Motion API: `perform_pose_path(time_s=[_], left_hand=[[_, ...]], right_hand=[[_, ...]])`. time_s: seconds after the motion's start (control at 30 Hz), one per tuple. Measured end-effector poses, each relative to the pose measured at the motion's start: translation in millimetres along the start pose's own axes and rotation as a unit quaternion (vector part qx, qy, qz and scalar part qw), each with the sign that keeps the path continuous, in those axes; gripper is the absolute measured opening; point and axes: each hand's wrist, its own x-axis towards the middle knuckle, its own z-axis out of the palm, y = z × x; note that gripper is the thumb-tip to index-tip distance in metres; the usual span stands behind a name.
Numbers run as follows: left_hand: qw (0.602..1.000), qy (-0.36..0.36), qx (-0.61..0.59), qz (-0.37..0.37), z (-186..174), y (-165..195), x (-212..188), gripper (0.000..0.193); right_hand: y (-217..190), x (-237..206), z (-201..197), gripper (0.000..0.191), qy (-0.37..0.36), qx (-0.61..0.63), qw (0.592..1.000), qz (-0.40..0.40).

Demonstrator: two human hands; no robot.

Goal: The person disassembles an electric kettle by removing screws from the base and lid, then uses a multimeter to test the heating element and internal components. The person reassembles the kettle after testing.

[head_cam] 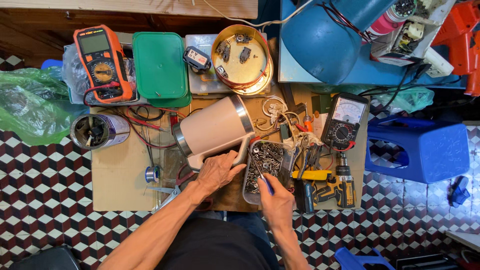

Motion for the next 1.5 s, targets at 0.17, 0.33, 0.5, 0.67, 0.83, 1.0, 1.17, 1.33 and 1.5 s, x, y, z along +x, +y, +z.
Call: perform_pose_path(time_s=[0.17, 0.33, 0.5, 0.67, 0.83, 1.0, 1.17, 1.33, 1.5], left_hand=[[1.0, 0.004, -0.003, 0.003, -1.3, 0.0, -0.5, 0.037], [1.0, 0.026, 0.0, 0.002, -1.2, 4.2, 1.4, 0.036], [0.999, -0.013, 0.012, -0.036, -0.2, 2.3, 1.4, 0.038], [0.999, 0.019, 0.01, -0.028, 2.7, 8.5, 2.6, 0.037], [0.997, 0.02, 0.014, -0.077, 2.3, 10.5, 6.0, 0.038], [0.997, 0.02, 0.009, -0.074, 1.0, 11.2, 5.6, 0.037], [0.994, -0.017, 0.018, -0.111, 1.0, 16.9, 13.0, 0.041], [0.979, -0.095, 0.006, -0.18, -2.2, 15.0, 29.0, 0.045], [0.989, -0.069, -0.004, -0.129, -9.1, 8.8, 28.5, 0.044]], right_hand=[[6.8, 19.4, -13.5, 0.032, -0.126, 0.26, 0.937, 0.196], [14.3, -4.3, -2.0, 0.03, 0.068, -0.318, 0.905, -0.274], [11.8, 19.8, -13.0, 0.035, -0.14, 0.255, 0.946, 0.141], [5.6, 9.8, -13.2, 0.032, -0.042, 0.012, 0.999, 0.01], [8.4, 2.5, -6.5, 0.029, 0.094, -0.1, 0.936, -0.325], [7.0, 24.3, -18.3, 0.037, -0.169, 0.248, 0.924, 0.236], [-12.4, -1.3, -11.5, 0.031, 0.041, -0.203, 0.95, -0.232], [-28.3, -5.3, -8.2, 0.029, 0.005, -0.167, 0.973, -0.16], [-30.5, -1.8, -4.6, 0.035, -0.039, -0.03, 0.997, -0.059]])
